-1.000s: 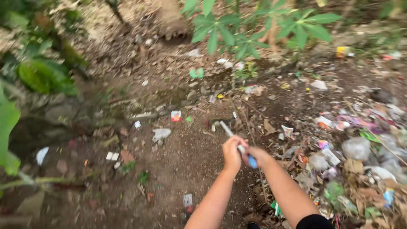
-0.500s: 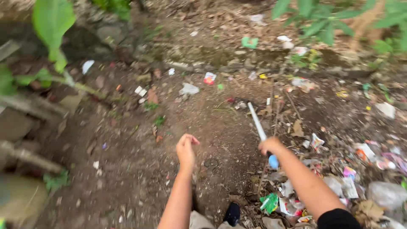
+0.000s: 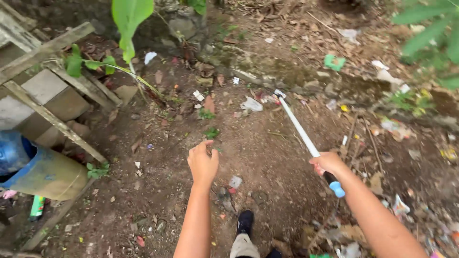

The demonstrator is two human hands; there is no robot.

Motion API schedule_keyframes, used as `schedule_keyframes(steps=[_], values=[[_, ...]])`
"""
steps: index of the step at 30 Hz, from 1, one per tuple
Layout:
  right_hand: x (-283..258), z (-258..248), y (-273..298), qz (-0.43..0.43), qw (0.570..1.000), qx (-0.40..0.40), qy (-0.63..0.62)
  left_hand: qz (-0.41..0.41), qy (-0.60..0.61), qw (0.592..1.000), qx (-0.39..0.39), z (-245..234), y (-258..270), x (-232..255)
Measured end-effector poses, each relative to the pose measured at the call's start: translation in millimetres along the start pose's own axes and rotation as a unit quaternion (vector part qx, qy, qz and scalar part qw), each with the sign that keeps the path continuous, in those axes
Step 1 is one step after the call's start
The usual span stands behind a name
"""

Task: Moving and spreading trash and organic debris with a rake.

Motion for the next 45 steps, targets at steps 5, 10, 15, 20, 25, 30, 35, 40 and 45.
schedule_keyframes(steps=[5, 10, 15, 20, 25, 30, 35, 40, 45], values=[[-69.7, 71.7, -61.1, -0.078, 0.994, 0.003, 0.071, -0.011, 0.010, 1.000, 0.027, 7.6, -59.2, -15.9], [-121.8, 133.9, -95.3, -0.161, 0.961, 0.067, 0.214, -0.010, 0.029, 0.999, 0.038, 16.1, -94.5, -39.3], [-101.8, 169.4, -182.9, -0.291, 0.859, 0.077, 0.413, -0.028, 0.024, 0.999, 0.038, 43.4, -103.8, -82.2], [-61.1, 196.1, -233.5, -0.243, 0.809, 0.029, 0.534, -0.068, 0.017, 0.997, 0.017, 52.1, -110.3, -103.3], [-73.6, 196.9, -222.9, -0.156, 0.774, 0.016, 0.613, -0.070, 0.025, 0.997, 0.009, 43.3, -109.8, -108.6], [-64.5, 161.0, -209.0, -0.150, 0.758, 0.020, 0.634, -0.077, 0.023, 0.996, 0.029, 15.9, -86.6, -92.6], [-26.3, 112.4, -139.1, -0.130, 0.755, 0.018, 0.642, -0.083, 0.048, 0.995, 0.026, 8.7, -43.7, -65.9], [27.1, 45.8, -84.9, -0.136, 0.757, 0.010, 0.638, -0.069, 0.050, 0.996, 0.013, 7.7, 10.5, -28.9], [95.5, -25.9, -42.9, -0.131, 0.757, 0.005, 0.641, -0.031, 0.083, 0.996, 0.014, -0.8, 77.1, 0.5]])
Point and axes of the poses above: each hand's wrist, its own y-axis away from the middle knuckle, its own z-axis out of the palm, x = y × z, the point moved 4 cm from there along -y, towards the middle knuckle, and after that the axes turned 4 degrees about x, right-handed, at the moved point
